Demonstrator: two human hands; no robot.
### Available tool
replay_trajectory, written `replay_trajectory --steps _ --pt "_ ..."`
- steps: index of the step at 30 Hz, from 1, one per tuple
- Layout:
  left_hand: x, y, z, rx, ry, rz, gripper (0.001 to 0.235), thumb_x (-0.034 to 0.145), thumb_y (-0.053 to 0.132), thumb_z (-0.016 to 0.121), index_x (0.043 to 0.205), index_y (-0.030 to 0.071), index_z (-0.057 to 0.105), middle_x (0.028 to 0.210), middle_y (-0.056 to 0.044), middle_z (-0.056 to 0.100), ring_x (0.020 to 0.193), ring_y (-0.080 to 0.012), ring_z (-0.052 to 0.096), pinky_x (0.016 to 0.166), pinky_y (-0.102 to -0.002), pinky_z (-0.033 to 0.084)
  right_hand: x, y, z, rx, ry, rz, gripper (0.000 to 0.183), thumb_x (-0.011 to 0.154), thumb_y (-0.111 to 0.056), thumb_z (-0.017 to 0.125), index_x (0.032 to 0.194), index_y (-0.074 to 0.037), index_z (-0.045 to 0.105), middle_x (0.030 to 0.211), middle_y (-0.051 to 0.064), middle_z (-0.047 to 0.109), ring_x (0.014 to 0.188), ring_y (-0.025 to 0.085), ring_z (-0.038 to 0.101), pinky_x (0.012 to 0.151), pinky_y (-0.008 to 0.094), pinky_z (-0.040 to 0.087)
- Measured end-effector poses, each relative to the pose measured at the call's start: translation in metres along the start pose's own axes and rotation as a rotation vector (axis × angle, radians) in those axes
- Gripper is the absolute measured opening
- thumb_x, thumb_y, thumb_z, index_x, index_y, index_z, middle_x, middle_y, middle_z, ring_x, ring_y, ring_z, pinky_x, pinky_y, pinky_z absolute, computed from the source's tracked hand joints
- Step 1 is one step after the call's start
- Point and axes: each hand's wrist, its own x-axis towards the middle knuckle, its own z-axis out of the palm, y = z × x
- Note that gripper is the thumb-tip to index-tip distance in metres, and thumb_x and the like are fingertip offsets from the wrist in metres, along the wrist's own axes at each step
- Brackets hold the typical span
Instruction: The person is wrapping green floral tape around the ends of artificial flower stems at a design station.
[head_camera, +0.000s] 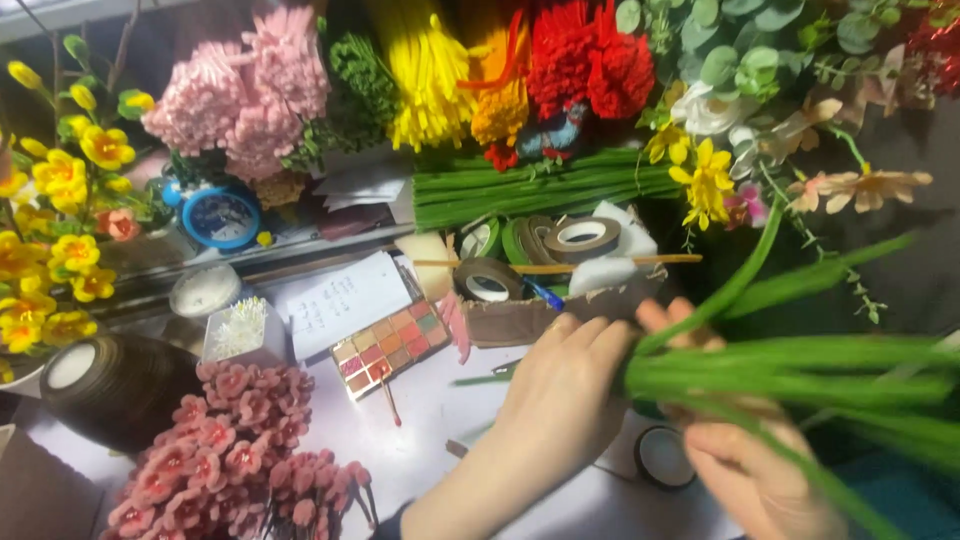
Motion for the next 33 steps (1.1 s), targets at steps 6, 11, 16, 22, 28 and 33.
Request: replay_trajectory --steps 6,11,16,22,28,33 --pt "0.018 -0.016 0.032 -0.567 -0.146 -0.067 0.018 0.067 0.008 0.050 0.083 0.014 0.055 0.069 -0.007 0.060 0.071 -0.0280 0.049 0.065 -0.037 0.039 0.058 0.007 0.030 -1.379 0.440 -0.039 0.096 0.063 -0.006 0.061 0.145 -0.010 0.010 0.149 0.020 0.028 0.138 0.029 0.029 0.105 0.049 0.030" --pt "0.000 -0.039 0.054 -0.820 0.077 -0.199 0.037 0.078 0.027 0.065 0.109 0.008 0.061 0.132 -0.016 0.052 0.124 -0.0293 0.048 0.104 -0.040 0.037 0.096 0.029 0.030 -1.417 0.717 0.001 0.041 0.070 -0.002 0.069 0.110 0.000 0.060 0.087 0.010 0.067 0.069 0.020 0.067 0.065 0.028 0.059" --pt "-0.016 -0.041 0.045 -0.920 -0.010 -0.610 0.013 0.076 0.016 0.064 0.085 0.008 0.060 0.079 -0.003 0.063 0.075 -0.0111 0.057 0.067 -0.025 0.047 0.112 0.049 0.042 -1.582 0.687 0.101 0.034 0.070 -0.012 0.073 0.103 -0.005 0.068 0.071 0.006 0.069 0.063 0.015 0.065 0.063 0.024 0.053" --pt "-0.007 -0.024 0.009 -1.039 0.138 -0.583 0.019 0.073 0.020 0.069 0.084 0.007 0.059 0.072 -0.002 0.062 0.069 -0.0092 0.057 0.062 -0.023 0.047 0.131 0.054 0.052 -1.546 0.565 0.023 0.021 0.070 -0.008 0.073 0.091 -0.008 0.068 0.092 0.002 0.069 0.075 0.013 0.068 0.073 0.024 0.058" --pt "-0.014 -0.029 0.014 -1.076 0.193 -0.525 0.021 0.071 0.010 0.064 0.092 0.008 0.058 0.075 0.000 0.061 0.070 -0.0082 0.055 0.065 -0.023 0.049 0.125 0.057 0.043 -1.439 0.517 -0.053 0.034 0.076 -0.010 0.066 0.109 -0.004 0.060 0.071 0.003 0.059 0.060 0.012 0.055 0.060 0.022 0.047" --pt "-0.004 -0.028 0.014 -1.082 0.255 -0.507 0.013 0.071 -0.002 0.047 0.078 0.008 0.052 0.061 -0.004 0.053 0.054 -0.0130 0.052 0.052 -0.026 0.047 0.132 0.063 0.054 -1.474 0.423 -0.165 0.018 0.089 -0.017 0.056 0.095 -0.002 0.064 0.063 0.000 0.051 0.051 0.005 0.041 0.049 0.017 0.034"
